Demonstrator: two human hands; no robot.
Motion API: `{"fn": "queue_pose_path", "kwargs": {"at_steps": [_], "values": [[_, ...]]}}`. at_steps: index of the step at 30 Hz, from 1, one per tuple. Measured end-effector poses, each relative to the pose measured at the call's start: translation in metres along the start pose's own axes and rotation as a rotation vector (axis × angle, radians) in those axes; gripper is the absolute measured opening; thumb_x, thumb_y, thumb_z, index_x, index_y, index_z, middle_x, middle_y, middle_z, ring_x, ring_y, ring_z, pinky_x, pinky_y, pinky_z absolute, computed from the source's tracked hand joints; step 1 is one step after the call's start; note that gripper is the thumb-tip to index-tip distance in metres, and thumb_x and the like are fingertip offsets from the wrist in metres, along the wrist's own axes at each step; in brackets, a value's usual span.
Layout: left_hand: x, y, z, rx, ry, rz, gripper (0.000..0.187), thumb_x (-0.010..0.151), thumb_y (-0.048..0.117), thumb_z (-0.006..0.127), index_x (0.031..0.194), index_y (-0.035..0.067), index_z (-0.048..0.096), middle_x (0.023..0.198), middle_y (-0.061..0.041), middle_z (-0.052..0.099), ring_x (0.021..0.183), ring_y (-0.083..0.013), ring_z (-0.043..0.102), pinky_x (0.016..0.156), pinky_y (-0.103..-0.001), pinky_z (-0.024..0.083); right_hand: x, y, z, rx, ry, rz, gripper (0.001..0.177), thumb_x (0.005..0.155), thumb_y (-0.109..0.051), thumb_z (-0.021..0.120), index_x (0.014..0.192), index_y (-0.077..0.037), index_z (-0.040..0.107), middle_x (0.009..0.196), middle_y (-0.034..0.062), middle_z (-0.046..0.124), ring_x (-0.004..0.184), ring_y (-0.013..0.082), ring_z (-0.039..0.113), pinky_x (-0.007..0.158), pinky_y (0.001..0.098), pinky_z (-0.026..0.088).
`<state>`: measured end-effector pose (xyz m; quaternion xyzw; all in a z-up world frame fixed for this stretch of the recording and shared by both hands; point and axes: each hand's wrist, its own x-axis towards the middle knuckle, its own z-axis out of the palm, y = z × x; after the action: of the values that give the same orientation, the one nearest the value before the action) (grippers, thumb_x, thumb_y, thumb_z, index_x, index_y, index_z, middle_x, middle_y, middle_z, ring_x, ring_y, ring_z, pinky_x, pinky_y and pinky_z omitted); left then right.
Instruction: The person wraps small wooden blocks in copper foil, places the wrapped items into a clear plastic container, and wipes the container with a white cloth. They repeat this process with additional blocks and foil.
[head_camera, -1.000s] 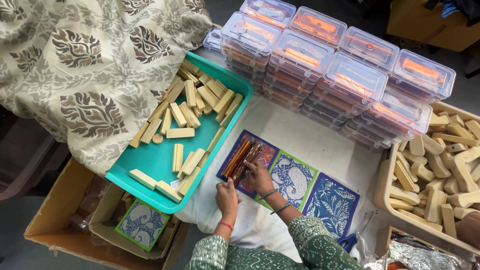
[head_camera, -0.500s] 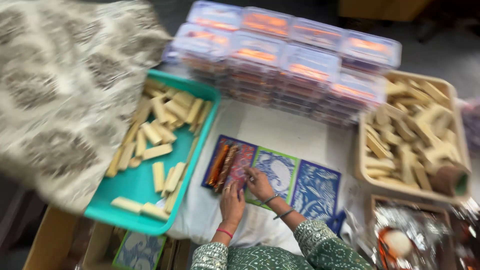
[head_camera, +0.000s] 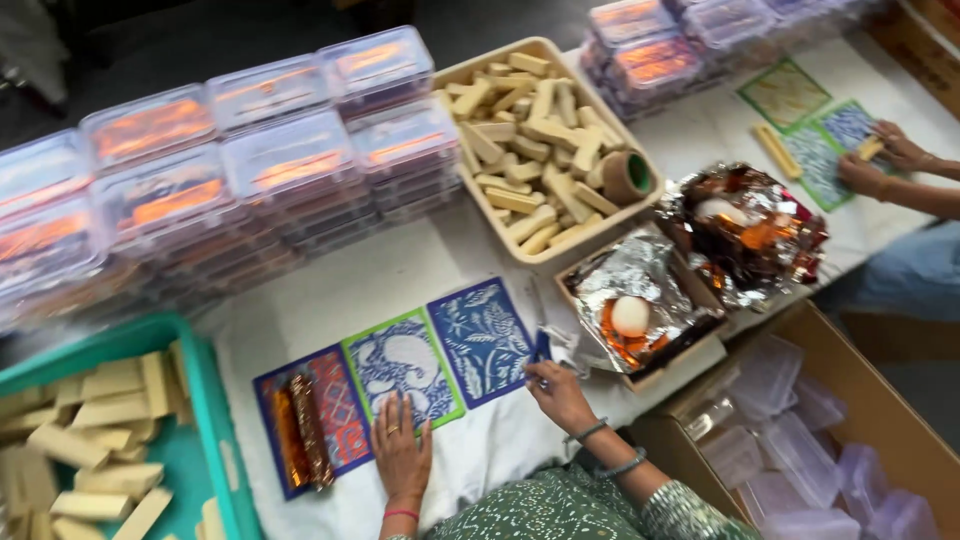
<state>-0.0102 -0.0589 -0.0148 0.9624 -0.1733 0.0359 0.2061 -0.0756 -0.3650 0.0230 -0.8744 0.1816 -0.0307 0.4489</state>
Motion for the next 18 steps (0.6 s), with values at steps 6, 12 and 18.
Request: {"fn": "queue_pose_path", "kwargs": {"at_steps": [6, 12, 18], "values": [[-0.002, -0.004, 0.017, 0.111, 0.021, 0.004, 0.064, 0.094, 0.048, 0.05, 0.149, 0.017, 0.046, 0.16, -0.006, 0.038, 0.15, -0.0243, 0.031, 0.123, -0.046, 0.022, -0.036, 0.003, -0.066, -0.001, 0.175, 0.058, 0.019, 0.088, -0.009, 0.071, 0.106, -0.006, 0.073, 0.099, 0.0075, 0.072, 0.071, 0.017, 0.071, 0.063, 0.0293, 0.059], [-0.005, 0.004, 0.021, 0.179, 0.017, -0.019, 0.063, 0.096, 0.049, 0.049, 0.151, 0.019, 0.046, 0.161, -0.002, 0.039, 0.152, -0.0213, 0.031, 0.126, -0.044, 0.023, -0.046, 0.023, -0.109, -0.014, 0.292, -0.001, 0.013, 0.091, -0.011, 0.071, 0.102, -0.006, 0.074, 0.094, 0.007, 0.075, 0.07, 0.0162, 0.071, 0.061, 0.03, 0.057], [0.016, 0.046, 0.007, -0.013, 0.082, -0.062, 0.05, 0.093, 0.044, 0.055, 0.133, 0.015, 0.062, 0.145, -0.007, 0.056, 0.14, -0.024, 0.046, 0.115, -0.041, 0.037, -0.045, 0.03, -0.133, 0.013, 0.408, 0.052, 0.022, 0.09, -0.008, 0.069, 0.111, -0.007, 0.073, 0.104, 0.0071, 0.074, 0.067, 0.0192, 0.07, 0.063, 0.0309, 0.056]]}}
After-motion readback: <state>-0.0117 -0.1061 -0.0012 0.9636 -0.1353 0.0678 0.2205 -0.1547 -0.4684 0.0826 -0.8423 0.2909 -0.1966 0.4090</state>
